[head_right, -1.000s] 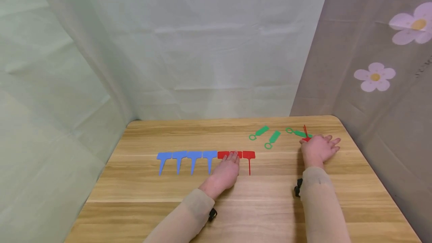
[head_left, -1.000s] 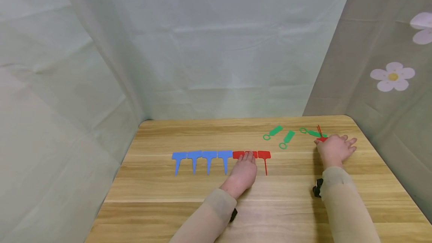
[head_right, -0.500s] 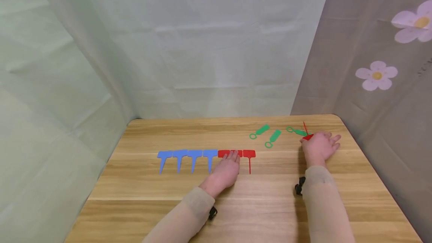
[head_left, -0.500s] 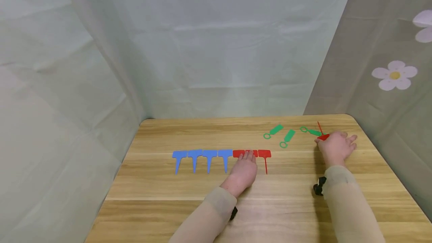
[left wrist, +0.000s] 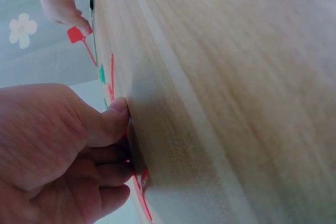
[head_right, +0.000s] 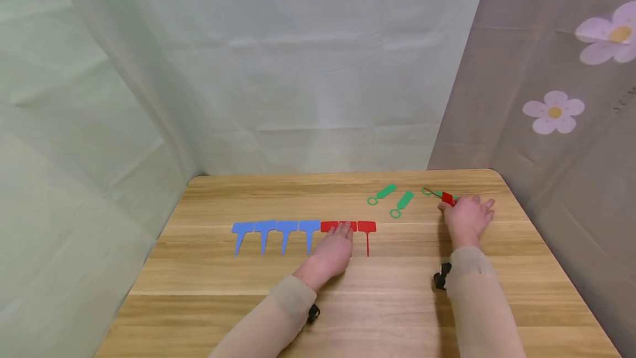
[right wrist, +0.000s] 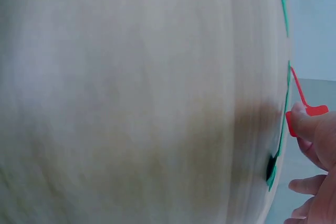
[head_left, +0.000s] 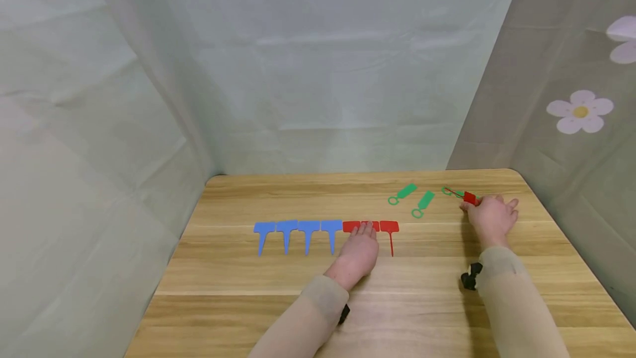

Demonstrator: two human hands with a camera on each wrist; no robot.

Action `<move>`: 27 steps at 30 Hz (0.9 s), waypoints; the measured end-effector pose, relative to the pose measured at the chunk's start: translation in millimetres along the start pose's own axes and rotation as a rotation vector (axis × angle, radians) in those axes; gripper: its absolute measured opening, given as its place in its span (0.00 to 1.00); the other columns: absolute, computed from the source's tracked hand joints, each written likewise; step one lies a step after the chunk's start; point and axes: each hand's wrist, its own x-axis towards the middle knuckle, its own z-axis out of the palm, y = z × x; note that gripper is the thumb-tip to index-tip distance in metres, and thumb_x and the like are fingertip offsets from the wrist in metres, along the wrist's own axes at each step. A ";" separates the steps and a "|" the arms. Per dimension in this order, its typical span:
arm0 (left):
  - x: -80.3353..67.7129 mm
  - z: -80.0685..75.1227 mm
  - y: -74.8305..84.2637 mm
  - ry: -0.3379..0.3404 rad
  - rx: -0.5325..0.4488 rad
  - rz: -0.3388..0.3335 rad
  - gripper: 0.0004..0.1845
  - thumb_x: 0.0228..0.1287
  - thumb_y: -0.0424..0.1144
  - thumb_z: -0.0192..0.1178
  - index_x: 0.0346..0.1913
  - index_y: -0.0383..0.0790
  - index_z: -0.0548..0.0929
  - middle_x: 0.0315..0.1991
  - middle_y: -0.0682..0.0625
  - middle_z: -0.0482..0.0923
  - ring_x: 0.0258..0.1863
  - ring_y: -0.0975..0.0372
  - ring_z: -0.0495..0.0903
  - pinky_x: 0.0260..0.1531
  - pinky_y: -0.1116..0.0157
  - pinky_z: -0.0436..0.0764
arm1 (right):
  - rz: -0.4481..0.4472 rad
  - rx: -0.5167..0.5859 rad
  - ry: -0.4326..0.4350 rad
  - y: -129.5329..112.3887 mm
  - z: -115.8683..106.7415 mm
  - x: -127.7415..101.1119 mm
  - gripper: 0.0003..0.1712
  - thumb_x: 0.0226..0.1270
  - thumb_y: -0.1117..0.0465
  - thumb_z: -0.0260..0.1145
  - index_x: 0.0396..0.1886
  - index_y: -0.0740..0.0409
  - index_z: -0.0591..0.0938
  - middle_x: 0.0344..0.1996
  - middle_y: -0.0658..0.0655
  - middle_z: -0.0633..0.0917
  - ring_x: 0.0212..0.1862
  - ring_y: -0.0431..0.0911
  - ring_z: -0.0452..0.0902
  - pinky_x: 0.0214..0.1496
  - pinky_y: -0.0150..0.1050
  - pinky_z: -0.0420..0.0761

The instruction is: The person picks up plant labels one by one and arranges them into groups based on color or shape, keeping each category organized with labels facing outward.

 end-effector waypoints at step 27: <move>1.1 0.9 0.5 0.015 0.005 -0.002 0.28 0.84 0.37 0.53 0.81 0.37 0.69 0.84 0.45 0.60 0.83 0.53 0.58 0.80 0.57 0.61 | -0.061 0.707 -0.128 -24.6 -17.4 -32.8 0.39 0.76 0.39 0.70 0.64 0.71 0.83 0.81 0.63 0.67 0.84 0.65 0.52 0.82 0.64 0.56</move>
